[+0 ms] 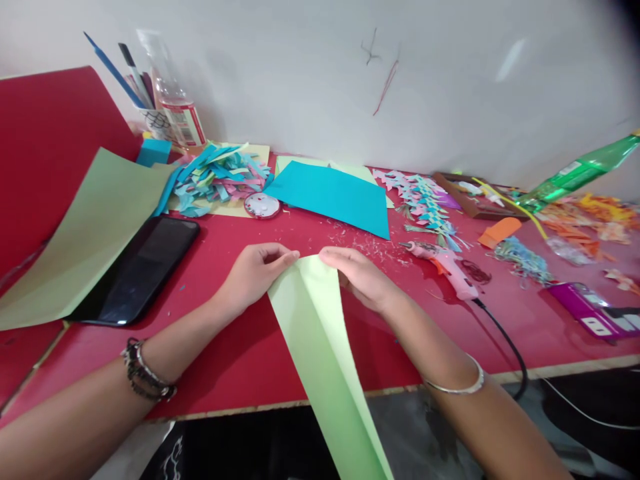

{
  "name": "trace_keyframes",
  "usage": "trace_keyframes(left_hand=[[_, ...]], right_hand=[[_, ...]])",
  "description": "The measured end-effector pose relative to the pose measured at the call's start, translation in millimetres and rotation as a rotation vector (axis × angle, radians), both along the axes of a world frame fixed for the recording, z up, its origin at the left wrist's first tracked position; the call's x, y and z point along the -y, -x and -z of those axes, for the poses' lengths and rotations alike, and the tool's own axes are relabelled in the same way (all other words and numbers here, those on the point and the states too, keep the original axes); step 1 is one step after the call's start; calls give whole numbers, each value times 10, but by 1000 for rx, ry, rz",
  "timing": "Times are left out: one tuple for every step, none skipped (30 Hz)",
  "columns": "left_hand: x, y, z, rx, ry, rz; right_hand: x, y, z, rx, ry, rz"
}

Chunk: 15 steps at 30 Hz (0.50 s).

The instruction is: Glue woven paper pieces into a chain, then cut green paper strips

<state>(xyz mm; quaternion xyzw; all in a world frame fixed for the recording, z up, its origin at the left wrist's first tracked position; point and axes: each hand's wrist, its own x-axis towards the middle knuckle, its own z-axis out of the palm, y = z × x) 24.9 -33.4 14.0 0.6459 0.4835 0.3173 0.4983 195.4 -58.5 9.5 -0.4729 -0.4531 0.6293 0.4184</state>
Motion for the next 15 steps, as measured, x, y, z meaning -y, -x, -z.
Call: trace_keyframes(left_hand=[[0,0,-3,-1,-7,-1],[1,-1,-7,5,-2,4],[4,-3,-11,17,15,12],[8,-4,-14,35,42,20],[13,-6,-18,53,73,27],[19,-7,-21,68,105,32],[23,-9,-22,78,132,36],[27,-10,-21,82,150,38],[29,-10,-17,82,158,39],[29,-9,-12,82,157,40],[27,-8,-4,84,152,39],[25,-6,4,91,147,34],[21,-3,13,102,145,29],[17,-1,22,115,147,25],[14,1,29,127,152,24]], right_hand=[[2,-2,-1,-7,2,-31],[4,-1,-5,-16,0,-52],[7,4,-12,-29,-3,-56],[10,12,-20,-46,-8,-45],[13,21,-28,-63,-12,-22],[16,31,-34,-77,-17,5],[17,40,-37,-88,-24,36],[18,47,-37,-94,-35,66],[18,51,-34,-96,-50,89],[19,52,-29,-95,-59,98],[19,49,-25,-95,-57,89],[20,45,-22,-96,-43,59],[20,38,-21,-99,-24,18],[20,31,-23,-105,-11,-23],[20,23,-26,-113,-10,-57]])
